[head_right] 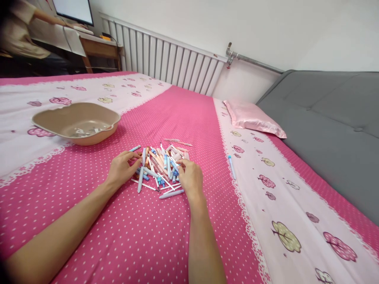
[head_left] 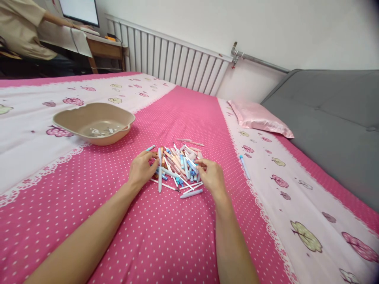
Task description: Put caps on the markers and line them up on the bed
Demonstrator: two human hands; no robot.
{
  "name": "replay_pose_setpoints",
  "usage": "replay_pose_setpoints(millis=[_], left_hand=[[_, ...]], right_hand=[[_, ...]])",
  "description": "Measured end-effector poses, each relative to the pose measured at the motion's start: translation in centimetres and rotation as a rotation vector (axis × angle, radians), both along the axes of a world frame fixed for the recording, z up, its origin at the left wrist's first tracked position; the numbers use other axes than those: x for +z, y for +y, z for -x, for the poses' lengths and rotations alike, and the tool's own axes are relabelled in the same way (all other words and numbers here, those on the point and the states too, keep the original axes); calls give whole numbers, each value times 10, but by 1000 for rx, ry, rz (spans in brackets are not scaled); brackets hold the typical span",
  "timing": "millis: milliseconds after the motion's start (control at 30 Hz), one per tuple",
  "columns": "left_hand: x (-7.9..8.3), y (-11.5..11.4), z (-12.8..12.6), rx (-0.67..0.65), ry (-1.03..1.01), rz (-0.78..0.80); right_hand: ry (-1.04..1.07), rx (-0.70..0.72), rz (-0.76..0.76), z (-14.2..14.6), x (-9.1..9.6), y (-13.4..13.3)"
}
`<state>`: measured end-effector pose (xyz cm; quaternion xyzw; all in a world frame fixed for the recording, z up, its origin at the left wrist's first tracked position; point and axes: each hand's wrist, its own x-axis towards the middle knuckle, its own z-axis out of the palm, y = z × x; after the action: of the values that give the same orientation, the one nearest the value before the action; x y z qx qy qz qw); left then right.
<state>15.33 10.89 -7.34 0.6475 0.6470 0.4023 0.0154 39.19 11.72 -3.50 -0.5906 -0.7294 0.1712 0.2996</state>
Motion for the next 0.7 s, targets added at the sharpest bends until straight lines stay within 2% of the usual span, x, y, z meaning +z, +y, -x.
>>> replay_pose_setpoints(millis=[167,367,567,700], left_hand=[[0,0,0,13,-2,9],[0,-1,-1,1,3,-17],[-1,0,-1,-69,-25,-78],[6,-3,-5,-125,-62,-118]], right_hand=[[-45,35,-36,18,-5,-3],[-152,-2,-49,39,-20,-6],[-21,-82,29,36,-19,-3],[109,-118,-12,35,-12,-4]])
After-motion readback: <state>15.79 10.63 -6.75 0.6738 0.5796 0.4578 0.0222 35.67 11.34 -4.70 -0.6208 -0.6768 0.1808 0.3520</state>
